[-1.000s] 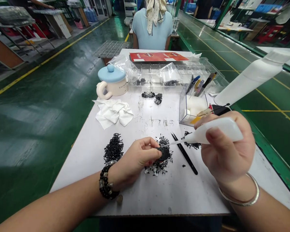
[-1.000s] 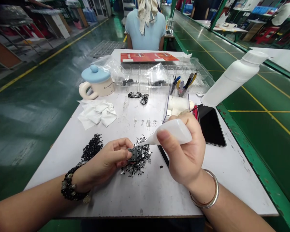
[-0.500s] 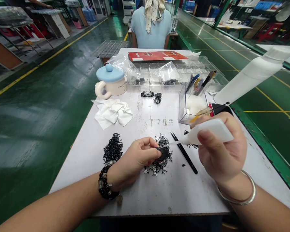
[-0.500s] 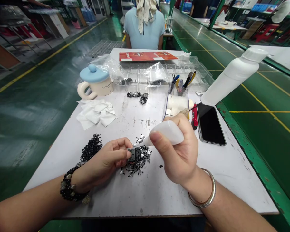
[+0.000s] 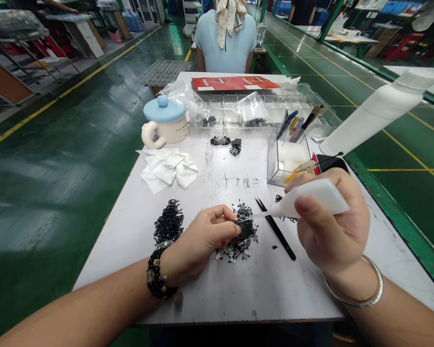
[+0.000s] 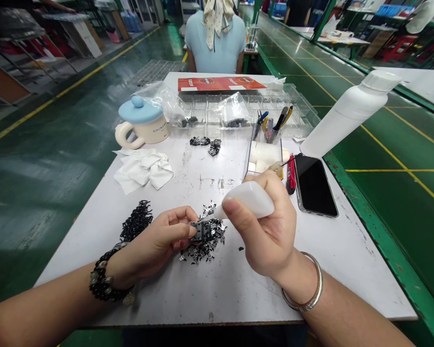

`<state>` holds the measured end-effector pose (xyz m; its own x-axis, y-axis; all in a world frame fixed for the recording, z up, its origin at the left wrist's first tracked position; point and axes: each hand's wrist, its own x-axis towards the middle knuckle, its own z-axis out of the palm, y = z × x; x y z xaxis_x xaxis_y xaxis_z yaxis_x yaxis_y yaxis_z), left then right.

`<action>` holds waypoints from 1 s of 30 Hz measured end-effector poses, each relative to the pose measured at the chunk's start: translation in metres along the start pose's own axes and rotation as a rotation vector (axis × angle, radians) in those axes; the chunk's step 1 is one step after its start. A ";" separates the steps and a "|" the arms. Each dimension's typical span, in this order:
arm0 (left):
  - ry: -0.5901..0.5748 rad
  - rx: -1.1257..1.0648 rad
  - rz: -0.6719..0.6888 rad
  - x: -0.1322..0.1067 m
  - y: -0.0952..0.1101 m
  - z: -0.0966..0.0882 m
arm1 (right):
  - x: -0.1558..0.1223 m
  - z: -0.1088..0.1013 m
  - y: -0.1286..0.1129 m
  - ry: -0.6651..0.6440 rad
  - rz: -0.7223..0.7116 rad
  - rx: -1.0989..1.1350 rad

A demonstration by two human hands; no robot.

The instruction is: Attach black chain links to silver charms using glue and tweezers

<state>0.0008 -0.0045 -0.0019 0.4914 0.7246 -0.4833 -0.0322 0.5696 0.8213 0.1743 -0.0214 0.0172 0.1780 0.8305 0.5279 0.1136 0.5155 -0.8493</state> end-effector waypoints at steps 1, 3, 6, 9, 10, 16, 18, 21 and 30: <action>-0.002 -0.003 -0.001 0.000 0.000 0.000 | 0.000 0.000 0.000 0.021 -0.003 -0.006; 0.000 -0.015 -0.006 0.001 0.000 -0.001 | 0.001 -0.002 -0.001 0.089 -0.012 -0.012; 0.006 -0.037 -0.017 0.001 0.000 -0.001 | 0.002 -0.003 -0.005 0.149 -0.010 0.054; 0.006 -0.046 -0.019 0.001 0.000 -0.002 | 0.002 -0.003 -0.008 0.101 0.036 0.121; 0.007 -0.049 -0.020 0.001 0.000 -0.002 | 0.001 -0.003 -0.009 0.076 0.053 0.121; 0.010 -0.075 -0.026 0.001 -0.001 -0.001 | -0.005 -0.001 -0.006 -0.024 0.068 0.084; 0.005 -0.080 -0.026 0.001 -0.001 -0.001 | -0.006 -0.001 -0.005 -0.038 0.063 0.091; 0.002 -0.086 -0.024 0.002 -0.001 -0.001 | -0.005 -0.001 -0.003 -0.046 0.055 0.087; 0.003 -0.072 -0.016 0.002 0.000 -0.001 | -0.001 -0.002 0.001 -0.028 -0.027 0.087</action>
<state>0.0006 -0.0029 -0.0032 0.4896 0.7165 -0.4968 -0.0875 0.6073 0.7896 0.1759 -0.0220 0.0155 0.1490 0.8210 0.5511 0.0328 0.5529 -0.8326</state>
